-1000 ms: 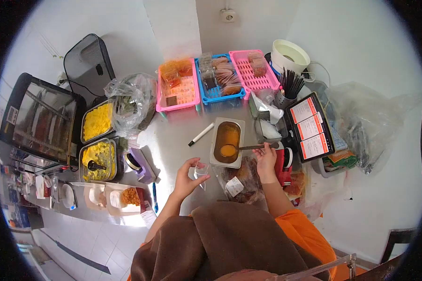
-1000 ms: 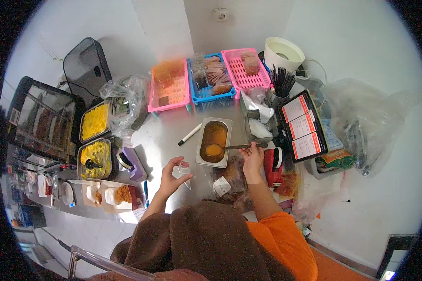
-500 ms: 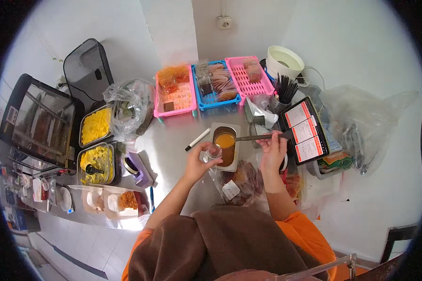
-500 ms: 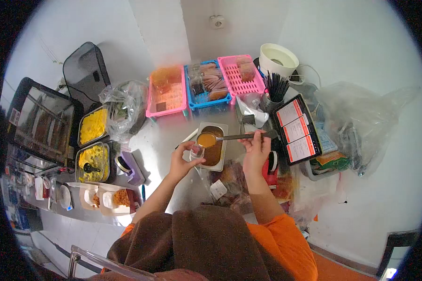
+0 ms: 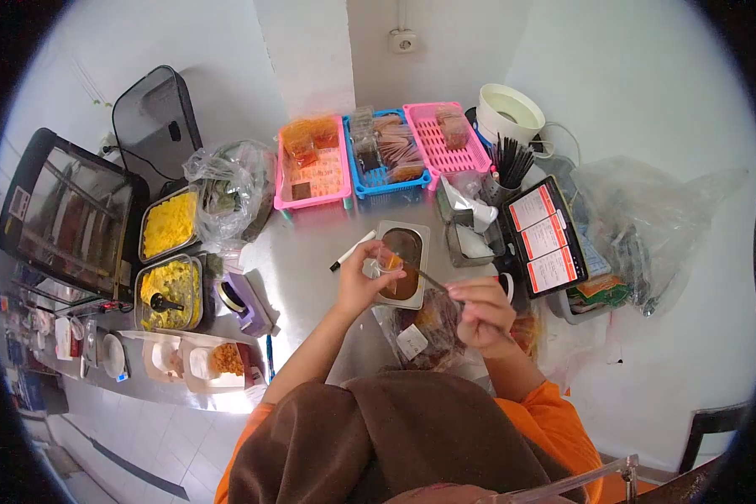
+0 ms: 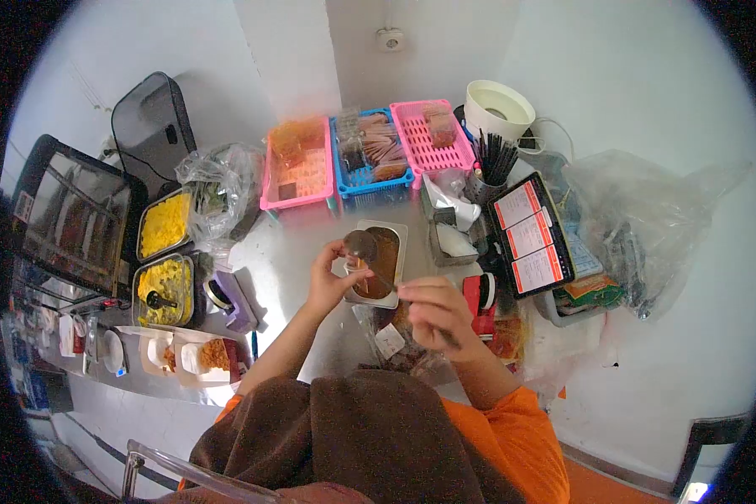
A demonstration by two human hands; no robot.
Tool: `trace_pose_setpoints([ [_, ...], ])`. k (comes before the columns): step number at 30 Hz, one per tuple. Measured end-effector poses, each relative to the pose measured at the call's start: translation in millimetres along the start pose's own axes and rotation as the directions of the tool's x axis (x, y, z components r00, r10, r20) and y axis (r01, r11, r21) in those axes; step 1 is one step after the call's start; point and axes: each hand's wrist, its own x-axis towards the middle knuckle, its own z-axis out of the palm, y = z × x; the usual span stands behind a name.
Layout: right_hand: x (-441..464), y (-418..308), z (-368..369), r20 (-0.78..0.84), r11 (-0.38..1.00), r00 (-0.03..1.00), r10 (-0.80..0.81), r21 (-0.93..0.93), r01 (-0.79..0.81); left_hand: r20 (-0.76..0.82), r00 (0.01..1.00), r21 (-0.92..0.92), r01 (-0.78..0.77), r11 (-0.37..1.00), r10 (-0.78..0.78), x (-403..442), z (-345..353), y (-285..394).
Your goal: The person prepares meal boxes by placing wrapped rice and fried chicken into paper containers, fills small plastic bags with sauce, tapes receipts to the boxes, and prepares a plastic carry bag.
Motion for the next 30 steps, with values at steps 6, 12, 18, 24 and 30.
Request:
trace_pose_setpoints([
  [6,-3.9,3.2,3.2,0.077,0.995,0.994,-0.073,0.070,0.068,-0.021,1.000,0.039,-0.020,0.999,0.021,2.8,0.4,-2.0],
  [12,-32.5,27.2,19.7,-0.415,0.900,0.799,0.435,0.204,-0.385,-0.035,0.999,0.015,-0.016,1.000,0.017,3.7,0.2,1.9],
  [18,-41.8,63.3,26.7,-0.450,0.468,0.141,0.882,0.802,-0.371,-0.042,0.997,-0.032,0.061,0.998,-0.062,2.3,-7.8,-5.2],
  [24,-105.8,71.4,51.5,-0.421,0.574,0.456,0.784,0.213,-0.790,-0.118,0.988,0.036,0.106,0.994,-0.101,-11.6,-36.1,4.5],
  [30,-130.8,52.8,76.2,-0.120,0.662,0.657,0.745,0.002,-0.750,-0.198,0.974,0.038,0.119,0.992,-0.109,-38.2,-60.3,-2.9],
])
